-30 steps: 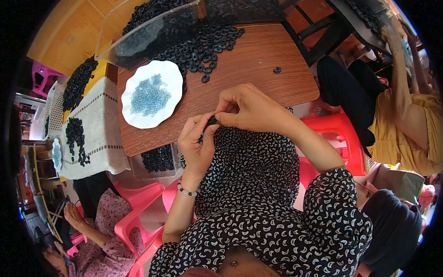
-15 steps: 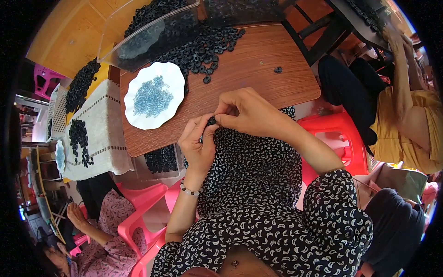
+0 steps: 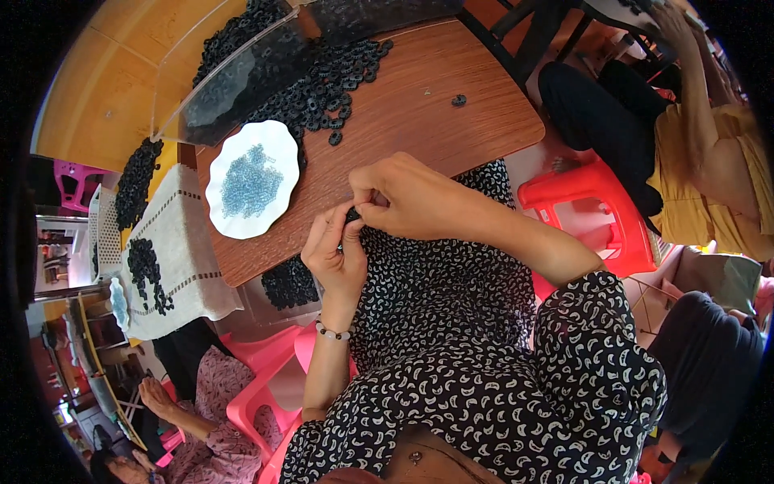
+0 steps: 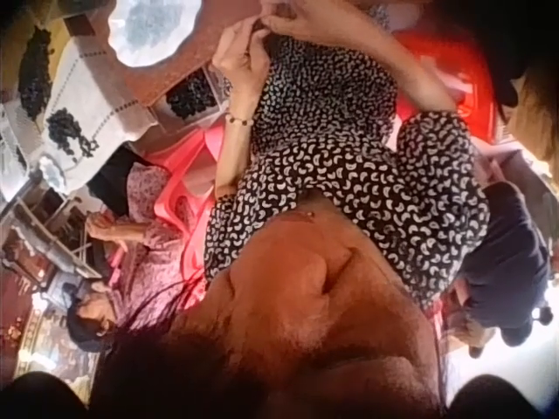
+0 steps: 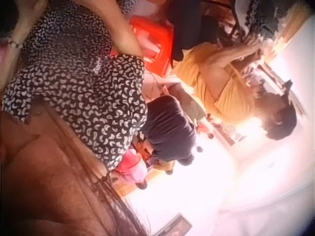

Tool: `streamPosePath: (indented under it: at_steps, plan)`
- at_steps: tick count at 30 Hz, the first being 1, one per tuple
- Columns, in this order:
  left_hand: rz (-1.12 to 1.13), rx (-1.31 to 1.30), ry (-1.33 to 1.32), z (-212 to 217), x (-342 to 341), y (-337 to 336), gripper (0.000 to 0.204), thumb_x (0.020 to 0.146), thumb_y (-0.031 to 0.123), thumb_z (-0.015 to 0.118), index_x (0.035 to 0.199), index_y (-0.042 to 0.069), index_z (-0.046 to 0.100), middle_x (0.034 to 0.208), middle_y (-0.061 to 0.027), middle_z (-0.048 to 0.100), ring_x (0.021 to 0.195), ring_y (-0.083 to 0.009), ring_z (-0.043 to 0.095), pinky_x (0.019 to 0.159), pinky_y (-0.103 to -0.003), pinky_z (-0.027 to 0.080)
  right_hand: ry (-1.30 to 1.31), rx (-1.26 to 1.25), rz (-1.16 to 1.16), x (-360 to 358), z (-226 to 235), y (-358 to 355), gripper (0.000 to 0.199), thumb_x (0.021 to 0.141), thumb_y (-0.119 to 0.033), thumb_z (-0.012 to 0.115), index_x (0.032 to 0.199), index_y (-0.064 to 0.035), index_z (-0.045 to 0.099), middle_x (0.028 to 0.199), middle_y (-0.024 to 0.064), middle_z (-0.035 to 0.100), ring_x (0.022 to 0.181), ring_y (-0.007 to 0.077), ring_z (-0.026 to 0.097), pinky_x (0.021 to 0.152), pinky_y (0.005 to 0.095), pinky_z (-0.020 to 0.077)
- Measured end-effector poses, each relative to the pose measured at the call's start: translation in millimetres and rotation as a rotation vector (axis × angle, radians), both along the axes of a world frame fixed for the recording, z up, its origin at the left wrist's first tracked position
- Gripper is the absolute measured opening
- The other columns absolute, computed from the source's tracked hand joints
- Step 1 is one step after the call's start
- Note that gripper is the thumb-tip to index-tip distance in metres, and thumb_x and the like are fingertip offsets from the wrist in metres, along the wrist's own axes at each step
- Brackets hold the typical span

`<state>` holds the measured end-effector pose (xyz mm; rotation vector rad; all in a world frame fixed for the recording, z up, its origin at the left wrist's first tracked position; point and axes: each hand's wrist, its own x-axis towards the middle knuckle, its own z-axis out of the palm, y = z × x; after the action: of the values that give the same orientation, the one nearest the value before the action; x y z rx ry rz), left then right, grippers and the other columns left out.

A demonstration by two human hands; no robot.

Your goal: The person picks up a black plastic component and a small blue bead by hand, inserts the bead into the component, and places the assembled piece onto the table. This process is repeated, occasionally reaching into a plastic container for more components or a white plate for more beads.

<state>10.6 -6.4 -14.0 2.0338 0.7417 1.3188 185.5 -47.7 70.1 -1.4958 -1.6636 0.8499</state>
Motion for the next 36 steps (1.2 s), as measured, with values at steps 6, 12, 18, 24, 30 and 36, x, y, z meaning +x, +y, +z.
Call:
streamPosePath:
  at_steps: [6, 12, 18, 24, 30, 36]
  plan:
    - [0.007, 0.021, -0.005, -1, 1, 0, 0.025, 0.087, -0.005, 0.073, 0.112, -0.001, 0.074, 0.1, -0.0141, 0.073, 0.083, -0.0233, 0.071, 0.072, -0.031, 0.056, -0.069, 0.166, -0.016, -4, -14, -2, 0.019, 0.088, -0.011, 0.071, 0.082, 0.0004, 0.057, 0.065, 0.012, 0.06, 0.056, 0.0209, 0.058, 0.055, 0.0343, 0.0444]
    - [-0.008, 0.017, 0.012, 3, 0, -2, 0.023, 0.088, -0.003, 0.073, 0.111, -0.001, 0.073, 0.1, -0.0144, 0.073, 0.083, -0.0232, 0.071, 0.073, -0.031, 0.056, -0.021, 0.053, 0.014, 2, -1, -3, 0.016, 0.087, -0.009, 0.072, 0.084, 0.0009, 0.06, 0.065, 0.0091, 0.062, 0.058, 0.0132, 0.057, 0.054, 0.0317, 0.0435]
    - [-0.028, -0.107, -0.039, 5, -1, 2, 0.023, 0.089, -0.003, 0.074, 0.112, -0.002, 0.074, 0.101, -0.0137, 0.073, 0.086, -0.0209, 0.071, 0.076, -0.03, 0.056, 0.272, -0.08, -0.057, 0, -9, -2, 0.008, 0.092, -0.005, 0.07, 0.09, 0.0012, 0.065, 0.076, -0.0004, 0.068, 0.071, 0.0031, 0.059, 0.06, 0.0231, 0.0468]
    - [-0.018, -0.114, -0.068, 5, -2, 4, 0.027, 0.089, -0.004, 0.073, 0.116, -0.001, 0.074, 0.102, -0.0133, 0.073, 0.088, -0.0197, 0.071, 0.078, -0.029, 0.056, 0.404, -0.156, -0.073, 3, -11, -1, 0.011, 0.092, -0.005, 0.071, 0.098, 0.003, 0.067, 0.087, 0.0028, 0.071, 0.08, 0.0056, 0.065, 0.071, 0.0223, 0.0537]
    - [-0.016, -0.09, -0.04, 4, -2, 4, 0.028, 0.089, -0.005, 0.073, 0.117, 0.0, 0.074, 0.102, -0.0133, 0.073, 0.087, -0.0194, 0.071, 0.076, -0.029, 0.057, 0.356, -0.124, -0.081, 3, -15, -2, 0.008, 0.093, -0.005, 0.071, 0.095, 0.0031, 0.069, 0.087, 0.0018, 0.07, 0.08, 0.0049, 0.065, 0.071, 0.0218, 0.0535]
    - [-0.038, -0.033, -0.008, 6, -2, 4, 0.029, 0.087, -0.007, 0.073, 0.116, 0.0, 0.075, 0.1, -0.0134, 0.073, 0.085, -0.0193, 0.072, 0.075, -0.029, 0.057, 0.167, -0.072, -0.061, 6, -2, -3, 0.014, 0.088, -0.011, 0.07, 0.085, 0.0025, 0.066, 0.072, 0.0062, 0.068, 0.067, 0.0088, 0.062, 0.06, 0.0283, 0.0491]
